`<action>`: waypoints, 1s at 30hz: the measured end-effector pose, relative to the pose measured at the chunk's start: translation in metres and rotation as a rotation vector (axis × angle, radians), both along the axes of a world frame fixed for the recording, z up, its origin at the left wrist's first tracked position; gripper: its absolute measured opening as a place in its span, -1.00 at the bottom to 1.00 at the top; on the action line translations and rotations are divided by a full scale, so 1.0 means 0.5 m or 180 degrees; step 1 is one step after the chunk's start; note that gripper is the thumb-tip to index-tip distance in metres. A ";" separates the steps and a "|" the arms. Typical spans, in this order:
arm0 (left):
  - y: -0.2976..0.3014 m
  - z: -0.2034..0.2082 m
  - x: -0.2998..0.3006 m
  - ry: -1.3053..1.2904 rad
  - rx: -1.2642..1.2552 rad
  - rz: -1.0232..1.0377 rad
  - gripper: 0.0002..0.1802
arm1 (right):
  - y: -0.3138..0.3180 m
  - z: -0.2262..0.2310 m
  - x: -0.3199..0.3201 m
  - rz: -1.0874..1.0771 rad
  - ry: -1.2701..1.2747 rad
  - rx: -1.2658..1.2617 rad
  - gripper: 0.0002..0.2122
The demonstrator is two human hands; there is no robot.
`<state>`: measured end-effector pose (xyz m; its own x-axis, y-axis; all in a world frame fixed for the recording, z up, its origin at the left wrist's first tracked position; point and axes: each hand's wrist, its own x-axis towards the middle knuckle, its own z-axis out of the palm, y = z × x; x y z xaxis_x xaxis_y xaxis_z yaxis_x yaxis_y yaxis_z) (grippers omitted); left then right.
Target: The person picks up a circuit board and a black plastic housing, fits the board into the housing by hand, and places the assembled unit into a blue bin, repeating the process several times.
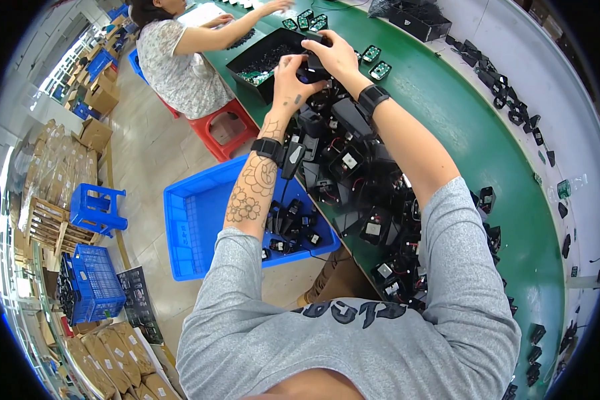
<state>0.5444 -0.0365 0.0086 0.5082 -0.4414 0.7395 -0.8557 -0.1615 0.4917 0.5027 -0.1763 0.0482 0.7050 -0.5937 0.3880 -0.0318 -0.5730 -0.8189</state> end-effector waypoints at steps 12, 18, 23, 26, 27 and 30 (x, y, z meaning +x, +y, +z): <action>0.405 -0.007 -0.168 0.0581 0.0145 0.0734 -0.32 | 0.421 -0.011 -0.120 0.0902 -0.0146 0.0173 -0.47; 0.568 -0.391 -0.280 0.2410 0.0109 0.0991 -0.33 | 0.601 -0.289 -0.189 0.1355 0.1773 0.0260 -0.54; 0.579 -0.538 -0.353 0.3163 0.0962 0.1303 -0.29 | 0.606 -0.552 -0.250 0.1140 0.1710 0.0786 -0.41; 0.580 -0.582 -0.349 0.3295 0.1084 0.1674 -0.12 | 0.575 -0.590 -0.265 0.1015 0.1462 0.1534 -0.39; 0.570 -0.566 -0.354 0.3431 0.0888 0.1646 -0.06 | 0.562 -0.606 -0.281 0.0917 0.1377 0.1680 -0.38; 0.532 -0.552 -0.348 0.3370 0.0517 0.1526 0.05 | 0.486 -0.645 -0.307 0.0845 0.1203 0.1598 -0.39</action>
